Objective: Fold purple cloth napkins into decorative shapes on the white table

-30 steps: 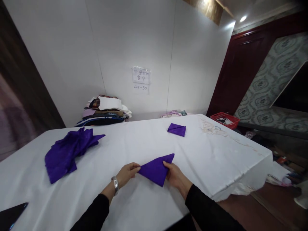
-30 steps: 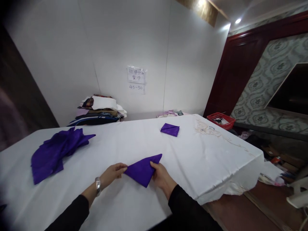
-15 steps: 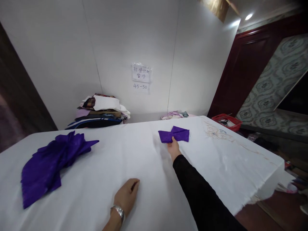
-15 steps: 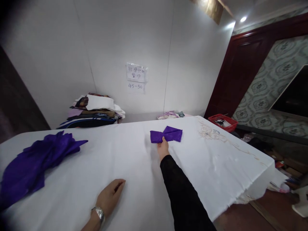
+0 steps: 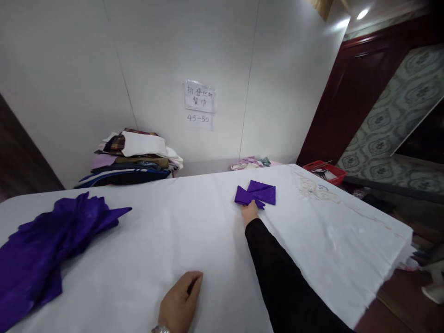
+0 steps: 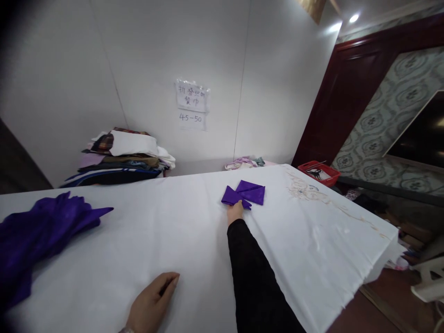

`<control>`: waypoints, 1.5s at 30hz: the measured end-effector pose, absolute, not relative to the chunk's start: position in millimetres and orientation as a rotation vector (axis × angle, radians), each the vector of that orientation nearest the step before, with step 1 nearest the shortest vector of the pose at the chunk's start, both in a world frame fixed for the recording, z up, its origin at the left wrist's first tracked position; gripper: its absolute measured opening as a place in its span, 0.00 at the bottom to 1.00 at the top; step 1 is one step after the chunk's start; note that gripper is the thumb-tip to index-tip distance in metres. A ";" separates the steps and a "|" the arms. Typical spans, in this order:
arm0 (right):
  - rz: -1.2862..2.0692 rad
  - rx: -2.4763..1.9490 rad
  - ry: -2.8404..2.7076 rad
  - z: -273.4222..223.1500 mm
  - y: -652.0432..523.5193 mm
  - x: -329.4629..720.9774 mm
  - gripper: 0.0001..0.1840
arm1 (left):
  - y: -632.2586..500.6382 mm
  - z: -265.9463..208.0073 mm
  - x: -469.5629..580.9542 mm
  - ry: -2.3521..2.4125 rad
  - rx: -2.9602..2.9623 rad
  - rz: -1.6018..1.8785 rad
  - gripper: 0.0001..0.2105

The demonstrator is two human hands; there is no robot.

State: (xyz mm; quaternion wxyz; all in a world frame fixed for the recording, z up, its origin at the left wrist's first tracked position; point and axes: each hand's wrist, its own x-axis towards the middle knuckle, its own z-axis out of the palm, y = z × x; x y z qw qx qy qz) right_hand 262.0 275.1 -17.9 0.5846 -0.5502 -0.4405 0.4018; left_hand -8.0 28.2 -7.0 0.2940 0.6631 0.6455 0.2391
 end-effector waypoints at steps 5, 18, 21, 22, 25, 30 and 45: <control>1.067 -1.249 -0.574 -12.6 268.5 268.3 0.21 | 27.6 -4.5 -6.7 1.725 1.781 0.648 0.13; 1.382 -1.108 -0.067 -1.6 240.4 269.7 0.12 | 27.3 -4.8 -9.2 1.682 1.850 0.773 0.12; 1.384 -1.068 -0.037 -1.0 240.5 267.5 0.12 | 27.8 -5.9 -9.7 1.683 1.863 0.777 0.12; 1.369 -1.050 -0.032 -0.6 240.7 266.7 0.13 | 28.0 -6.1 -9.9 1.685 1.866 0.782 0.12; 1.323 -0.997 -0.027 0.1 239.7 263.9 0.14 | 28.4 -6.4 -10.4 1.683 1.875 0.804 0.12; 1.289 -0.934 -0.036 1.0 235.8 259.5 0.14 | 28.3 -6.4 -11.0 1.673 1.866 0.787 0.12; 1.176 -1.038 -0.102 6.7 223.0 262.6 0.09 | 29.5 -5.4 -9.0 1.676 1.826 0.740 0.13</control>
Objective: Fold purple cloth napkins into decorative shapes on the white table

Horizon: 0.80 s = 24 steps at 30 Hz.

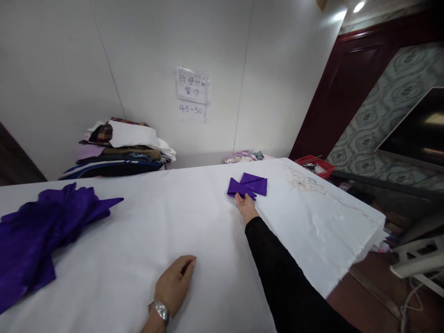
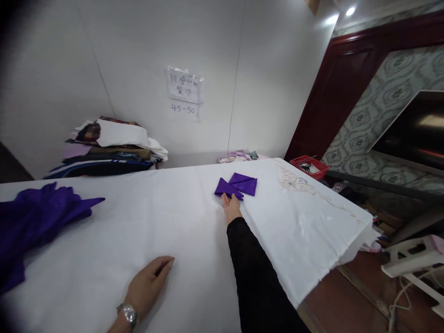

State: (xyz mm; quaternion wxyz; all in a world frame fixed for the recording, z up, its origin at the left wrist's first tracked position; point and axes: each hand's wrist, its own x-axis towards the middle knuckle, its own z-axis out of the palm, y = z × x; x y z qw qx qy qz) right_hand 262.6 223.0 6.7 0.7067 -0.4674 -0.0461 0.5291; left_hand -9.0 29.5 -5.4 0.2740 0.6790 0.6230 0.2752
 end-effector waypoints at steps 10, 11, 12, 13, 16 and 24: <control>0.848 -1.284 -0.963 11.1 187.6 251.6 0.18 | 27.7 -2.1 -8.2 1.676 1.822 0.754 0.13; 0.694 -1.414 -1.190 14.2 192.0 255.9 0.19 | 27.3 -2.4 -8.3 1.675 1.821 0.753 0.13; 0.544 -1.543 -1.403 16.4 196.9 261.0 0.21 | 26.9 -2.7 -8.3 1.674 1.821 0.753 0.13; 0.425 -1.661 -1.576 17.4 202.0 266.4 0.24 | 26.6 -3.1 -8.3 1.672 1.820 0.753 0.13; 0.236 -1.939 -1.887 11.7 214.6 280.7 0.30 | 26.1 -3.8 -8.4 1.662 1.834 0.763 0.12; 0.140 -2.058 -2.008 -11.0 222.7 290.4 0.32 | 23.8 -1.5 -8.7 1.668 1.834 0.760 0.12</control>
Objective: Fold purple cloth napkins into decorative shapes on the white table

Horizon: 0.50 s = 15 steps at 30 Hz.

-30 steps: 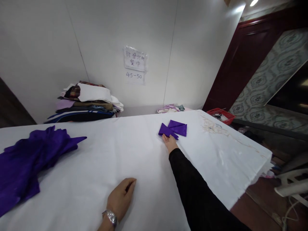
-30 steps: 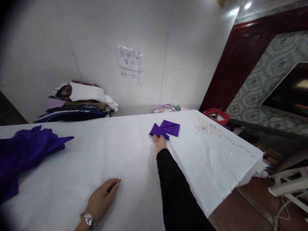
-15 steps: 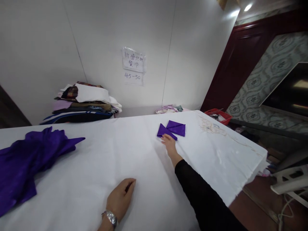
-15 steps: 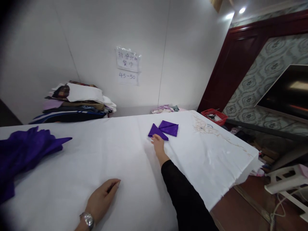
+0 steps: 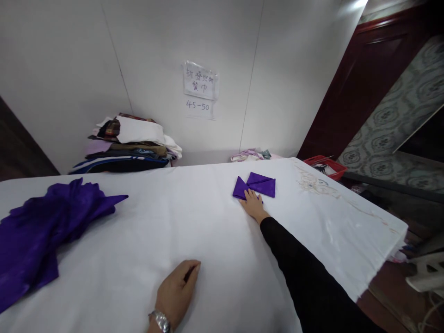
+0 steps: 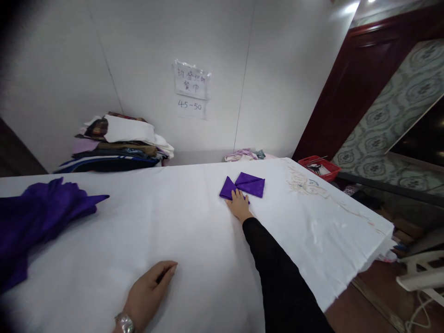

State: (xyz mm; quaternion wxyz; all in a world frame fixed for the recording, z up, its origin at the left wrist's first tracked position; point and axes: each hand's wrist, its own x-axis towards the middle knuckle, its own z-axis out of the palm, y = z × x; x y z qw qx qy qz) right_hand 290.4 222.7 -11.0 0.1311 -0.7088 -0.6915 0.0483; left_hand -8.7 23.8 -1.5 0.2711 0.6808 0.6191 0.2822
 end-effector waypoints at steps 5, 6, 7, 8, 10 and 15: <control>0.066 -1.904 -2.086 -3.1 227.5 278.6 0.31 | 22.9 -3.9 -9.3 1.669 1.821 0.755 0.12; 0.080 -1.875 -2.094 -1.2 230.1 275.1 0.31 | 23.3 -4.7 -9.4 1.666 1.820 0.766 0.12; 0.100 -1.858 -2.095 0.7 233.5 271.6 0.31 | 23.7 -5.6 -9.5 1.663 1.821 0.777 0.12; 0.123 -1.851 -2.091 2.5 237.6 268.4 0.31 | 24.2 -6.5 -9.7 1.659 1.823 0.787 0.12; 0.171 -1.850 -2.082 5.9 247.7 263.5 0.31 | 25.2 -8.1 -10.3 1.656 1.826 0.796 0.12; 0.215 -1.828 -2.120 9.6 273.5 259.6 0.33 | 26.1 -10.7 -12.1 1.657 1.830 0.768 0.12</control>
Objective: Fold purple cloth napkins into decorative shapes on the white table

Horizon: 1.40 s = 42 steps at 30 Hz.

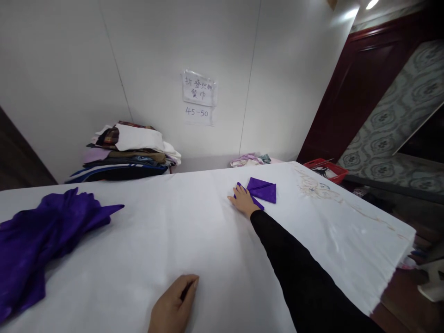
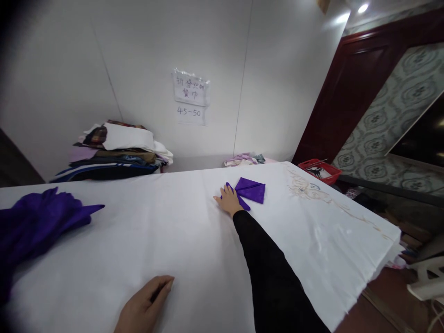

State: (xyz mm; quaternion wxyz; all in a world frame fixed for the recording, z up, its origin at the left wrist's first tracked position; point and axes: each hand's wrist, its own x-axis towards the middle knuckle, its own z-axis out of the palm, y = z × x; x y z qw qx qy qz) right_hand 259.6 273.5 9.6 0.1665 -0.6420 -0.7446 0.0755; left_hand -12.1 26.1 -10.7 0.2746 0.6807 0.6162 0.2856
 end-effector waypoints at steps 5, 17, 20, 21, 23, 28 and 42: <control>0.348 -1.935 -2.105 0.7 282.5 261.1 0.35 | 25.1 -9.0 -12.2 1.652 1.827 0.794 0.12; 0.331 -1.903 -2.080 3.3 268.6 263.3 0.35 | 25.7 -5.5 -12.0 1.658 1.783 0.750 0.14; 0.221 -1.893 -2.087 0.4 249.7 274.9 0.35 | 26.8 -6.9 -12.7 1.638 1.796 0.728 0.14; 0.201 -1.903 -2.084 -1.4 243.3 280.1 0.35 | 27.2 -7.2 -12.8 1.634 1.802 0.724 0.14; 0.207 -1.923 -2.077 -4.9 232.7 290.5 0.34 | 27.9 -7.2 -12.4 1.638 1.811 0.726 0.15; 0.242 -1.953 -2.095 -8.7 223.7 302.9 0.34 | 26.8 -3.7 -10.4 1.659 1.830 0.752 0.13; 0.095 -1.811 -2.307 13.4 168.5 258.6 0.30 | 19.3 3.4 1.7 1.648 1.869 0.809 0.12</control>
